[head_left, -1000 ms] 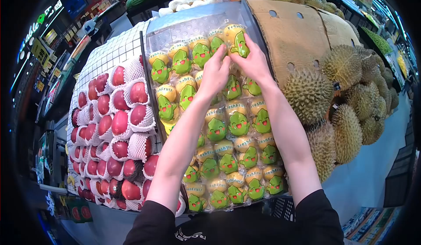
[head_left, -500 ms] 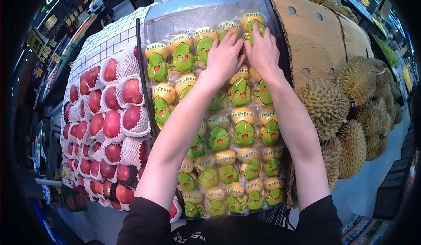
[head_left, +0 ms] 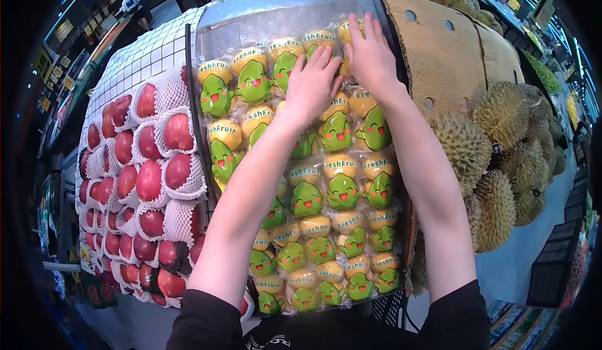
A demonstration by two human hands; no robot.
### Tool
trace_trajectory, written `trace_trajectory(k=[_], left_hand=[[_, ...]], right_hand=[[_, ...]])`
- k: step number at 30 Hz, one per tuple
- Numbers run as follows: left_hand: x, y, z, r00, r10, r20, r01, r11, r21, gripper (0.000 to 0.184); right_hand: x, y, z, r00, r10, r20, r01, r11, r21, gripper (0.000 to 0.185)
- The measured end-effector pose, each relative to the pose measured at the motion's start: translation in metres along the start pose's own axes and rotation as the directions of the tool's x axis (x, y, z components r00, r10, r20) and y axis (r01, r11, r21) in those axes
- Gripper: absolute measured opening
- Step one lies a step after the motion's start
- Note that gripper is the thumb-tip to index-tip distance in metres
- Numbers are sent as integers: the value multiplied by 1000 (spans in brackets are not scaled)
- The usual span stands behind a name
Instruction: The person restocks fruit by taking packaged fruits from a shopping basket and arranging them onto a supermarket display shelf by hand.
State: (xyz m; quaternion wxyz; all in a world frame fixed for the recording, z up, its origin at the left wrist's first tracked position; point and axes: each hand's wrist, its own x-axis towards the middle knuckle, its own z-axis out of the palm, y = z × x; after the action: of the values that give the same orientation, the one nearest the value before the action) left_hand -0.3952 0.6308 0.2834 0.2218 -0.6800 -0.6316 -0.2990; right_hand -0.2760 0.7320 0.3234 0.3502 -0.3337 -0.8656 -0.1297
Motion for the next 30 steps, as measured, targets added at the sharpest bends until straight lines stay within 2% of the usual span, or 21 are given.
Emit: trace_trajectory(k=[2, 5, 8, 14, 17, 21, 27, 30], left_hand=[[0, 0, 2, 1000, 2, -4, -2, 1000, 7, 37], [0, 1, -1, 1000, 4, -11, -4, 1000, 11, 36], [-1, 0, 3, 999, 8, -32, -7, 999, 32, 35], [-2, 1, 3, 999, 9, -43, -8, 1000, 2, 36], [-2, 1, 4, 999, 4, -53, -5, 1000, -3, 37], [0, 0, 6, 999, 4, -50, -2, 999, 49, 39], [-1, -6, 4, 998, 4, 69, -4, 1000, -3, 44], [5, -12, -5, 979, -4, 205, 22, 996, -84, 47]], right_hand=[[8, 12, 25, 999, -46, -17, 47, 998, 36, 59], [7, 7, 31, 1000, -26, 7, 25, 999, 41, 58], [8, 3, 33, 999, -34, -7, 33, 999, -29, 60], [13, -5, 34, 1000, 1, 21, 0, 999, -51, 63], [10, -3, 34, 1000, -9, 2, 9, 1000, -5, 53], [-1, 4, 42, 999, 0, -51, 3, 999, 43, 53], [-3, 9, 40, 1000, -9, -25, 12, 994, 109, 49], [-12, 2, 28, 999, 30, 26, -34, 986, 164, 47]])
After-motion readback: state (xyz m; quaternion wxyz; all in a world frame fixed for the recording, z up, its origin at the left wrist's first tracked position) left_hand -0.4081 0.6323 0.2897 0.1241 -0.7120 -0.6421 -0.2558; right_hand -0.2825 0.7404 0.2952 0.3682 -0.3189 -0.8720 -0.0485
